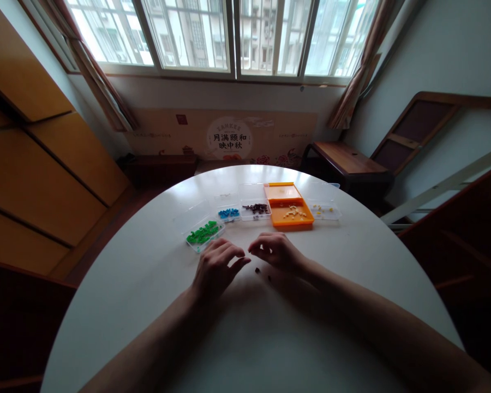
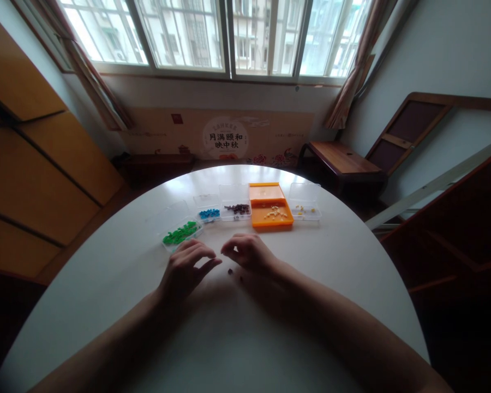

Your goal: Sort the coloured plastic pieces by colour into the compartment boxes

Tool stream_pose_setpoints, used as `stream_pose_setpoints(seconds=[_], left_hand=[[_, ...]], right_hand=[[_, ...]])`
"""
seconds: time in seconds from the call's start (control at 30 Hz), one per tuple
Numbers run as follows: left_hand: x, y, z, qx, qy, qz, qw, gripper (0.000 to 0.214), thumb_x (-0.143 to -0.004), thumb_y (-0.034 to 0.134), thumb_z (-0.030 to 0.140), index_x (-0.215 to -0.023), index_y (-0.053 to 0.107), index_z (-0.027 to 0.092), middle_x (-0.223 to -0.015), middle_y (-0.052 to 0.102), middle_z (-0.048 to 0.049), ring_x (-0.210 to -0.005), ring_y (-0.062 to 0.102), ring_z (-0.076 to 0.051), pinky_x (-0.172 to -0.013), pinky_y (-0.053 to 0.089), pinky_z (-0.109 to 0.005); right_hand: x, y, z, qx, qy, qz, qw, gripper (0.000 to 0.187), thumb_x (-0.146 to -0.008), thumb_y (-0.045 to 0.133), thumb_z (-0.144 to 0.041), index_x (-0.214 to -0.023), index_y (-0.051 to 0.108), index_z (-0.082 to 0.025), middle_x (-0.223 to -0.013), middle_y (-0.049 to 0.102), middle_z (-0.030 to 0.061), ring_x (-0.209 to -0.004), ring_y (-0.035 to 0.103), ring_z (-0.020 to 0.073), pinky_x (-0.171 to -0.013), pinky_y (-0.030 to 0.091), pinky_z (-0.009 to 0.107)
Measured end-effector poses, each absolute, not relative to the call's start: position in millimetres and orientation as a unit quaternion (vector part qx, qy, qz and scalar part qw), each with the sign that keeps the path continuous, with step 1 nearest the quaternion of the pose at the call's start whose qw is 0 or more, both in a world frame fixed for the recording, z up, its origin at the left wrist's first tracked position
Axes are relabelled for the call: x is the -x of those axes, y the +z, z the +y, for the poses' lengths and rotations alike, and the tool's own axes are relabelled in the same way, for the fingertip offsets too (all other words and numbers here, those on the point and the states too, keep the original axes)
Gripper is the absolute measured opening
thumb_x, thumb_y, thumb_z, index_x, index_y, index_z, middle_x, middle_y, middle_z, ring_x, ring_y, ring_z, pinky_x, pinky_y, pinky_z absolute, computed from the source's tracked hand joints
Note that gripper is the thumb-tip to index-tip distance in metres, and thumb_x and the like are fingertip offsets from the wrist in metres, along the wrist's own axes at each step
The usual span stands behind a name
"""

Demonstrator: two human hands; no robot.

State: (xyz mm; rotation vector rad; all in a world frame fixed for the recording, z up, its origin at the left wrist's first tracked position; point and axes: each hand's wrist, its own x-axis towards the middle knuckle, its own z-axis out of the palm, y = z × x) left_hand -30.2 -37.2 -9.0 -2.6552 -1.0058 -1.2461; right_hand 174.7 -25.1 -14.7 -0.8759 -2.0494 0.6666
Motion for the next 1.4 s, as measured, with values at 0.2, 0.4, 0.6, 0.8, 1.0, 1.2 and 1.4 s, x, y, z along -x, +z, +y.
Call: stream_pose_setpoints(seconds=[0.2,0.4,0.6,0.8,1.0,1.2,1.4], left_hand=[[30,-12,-36,0.894,-0.347,-0.284,0.004,0.013,-0.087,0.061,0.028,-0.078,0.062,0.019,-0.073,0.066,-0.0018,-0.072,0.057,-0.015,-0.071,0.044,-0.029],[31,-13,-36,0.927,-0.264,-0.265,-0.020,0.013,-0.091,0.056,0.027,-0.097,0.065,0.021,-0.093,0.069,-0.0040,-0.089,0.056,-0.019,-0.083,0.042,-0.034],[32,-8,-38,0.942,-0.206,-0.259,-0.051,0.018,-0.093,0.051,0.022,-0.099,0.068,0.026,-0.103,0.067,-0.0040,-0.098,0.054,-0.020,-0.088,0.040,-0.036],[32,-8,-39,0.942,-0.218,-0.250,-0.041,0.019,-0.092,0.051,0.021,-0.102,0.067,0.026,-0.104,0.067,-0.0039,-0.099,0.055,-0.019,-0.088,0.040,-0.035],[28,-3,-42,0.951,-0.216,-0.212,-0.055,0.016,-0.093,0.051,0.021,-0.096,0.066,0.024,-0.102,0.068,-0.0038,-0.098,0.056,-0.018,-0.090,0.039,-0.034],[27,-2,-43,0.947,-0.216,-0.224,-0.074,0.014,-0.093,0.051,0.020,-0.094,0.064,0.021,-0.099,0.068,-0.0035,-0.094,0.057,-0.017,-0.089,0.040,-0.034],[30,-10,-39,0.904,-0.326,-0.272,-0.042,0.011,-0.091,0.054,0.016,-0.091,0.064,0.019,-0.088,0.068,-0.0036,-0.084,0.057,-0.016,-0.081,0.044,-0.031]], right_hand=[[-181,-7,8,0.428,0.164,-0.799,0.389,0.010,-0.084,0.062,-0.017,-0.083,0.072,-0.016,-0.079,0.069,0.0039,-0.063,0.057,0.0116,-0.064,0.044,0.023],[-181,11,47,0.515,0.111,-0.727,0.441,0.018,-0.083,0.060,-0.017,-0.096,0.071,-0.014,-0.083,0.069,0.0057,-0.062,0.056,0.0130,-0.067,0.045,0.027],[-185,9,32,0.494,0.109,-0.737,0.448,0.014,-0.083,0.060,-0.018,-0.090,0.071,-0.015,-0.079,0.068,0.0042,-0.059,0.054,0.0120,-0.064,0.044,0.026],[-191,-15,-4,0.463,0.145,-0.776,0.404,0.013,-0.085,0.059,-0.018,-0.089,0.070,-0.017,-0.078,0.067,0.0030,-0.058,0.053,0.0107,-0.060,0.043,0.024],[-191,-24,-25,0.449,0.154,-0.809,0.347,0.011,-0.084,0.060,-0.016,-0.088,0.070,-0.018,-0.082,0.067,0.0036,-0.066,0.058,0.0125,-0.064,0.043,0.024],[-188,-20,-32,0.454,0.108,-0.837,0.285,0.012,-0.085,0.058,-0.017,-0.084,0.070,-0.018,-0.082,0.063,0.0040,-0.066,0.057,0.0128,-0.062,0.040,0.024],[-180,-19,-38,0.410,0.185,-0.829,0.333,0.011,-0.082,0.061,-0.016,-0.087,0.071,-0.018,-0.080,0.064,0.0033,-0.066,0.057,0.0120,-0.063,0.043,0.022]])
